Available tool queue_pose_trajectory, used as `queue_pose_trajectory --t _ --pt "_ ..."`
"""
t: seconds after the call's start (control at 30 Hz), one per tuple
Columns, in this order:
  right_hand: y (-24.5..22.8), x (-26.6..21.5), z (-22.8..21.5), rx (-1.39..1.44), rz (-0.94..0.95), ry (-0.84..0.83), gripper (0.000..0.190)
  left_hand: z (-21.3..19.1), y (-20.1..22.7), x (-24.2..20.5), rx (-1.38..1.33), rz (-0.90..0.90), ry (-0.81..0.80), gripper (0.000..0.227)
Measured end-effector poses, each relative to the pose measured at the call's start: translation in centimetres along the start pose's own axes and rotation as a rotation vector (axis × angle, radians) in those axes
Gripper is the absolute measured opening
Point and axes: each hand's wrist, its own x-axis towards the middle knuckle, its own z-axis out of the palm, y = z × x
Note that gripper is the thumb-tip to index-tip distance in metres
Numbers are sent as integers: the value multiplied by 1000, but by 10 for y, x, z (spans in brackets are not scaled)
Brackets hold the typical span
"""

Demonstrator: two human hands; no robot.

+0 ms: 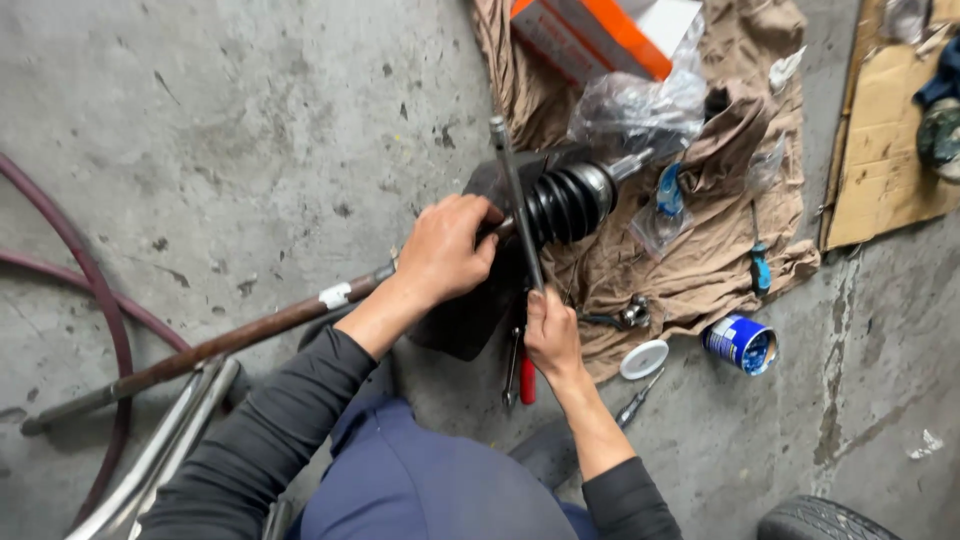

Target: Replacing a CV joint boot on an axle assembly and securing it with clamps using various tools.

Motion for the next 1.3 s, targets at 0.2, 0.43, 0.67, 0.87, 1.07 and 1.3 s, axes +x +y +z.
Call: queue_pose_trajectory --t 0.2,0.43,0.67,0.87,1.07,1.3 --pt "-20 -5 -10 71 -20 56 39 -2 1 1 -3 1 -10 19" --pt "-22 0 -16 20 -41 38 34 0 -3 3 -22 -14 3 21" --pt "-19 9 -13 -5 -64 76 33 2 -5 14 -12 39 42 19" --pt "-37 -10 -25 -6 52 8 38 2 2 -4 1 2 21 18" --pt "-81 -14 -51 -26 140 -42 43 3 8 -6 27 -3 33 18" --pt "-116 -7 -85 -124 236 -141 46 10 14 -15 173 78 131 21"
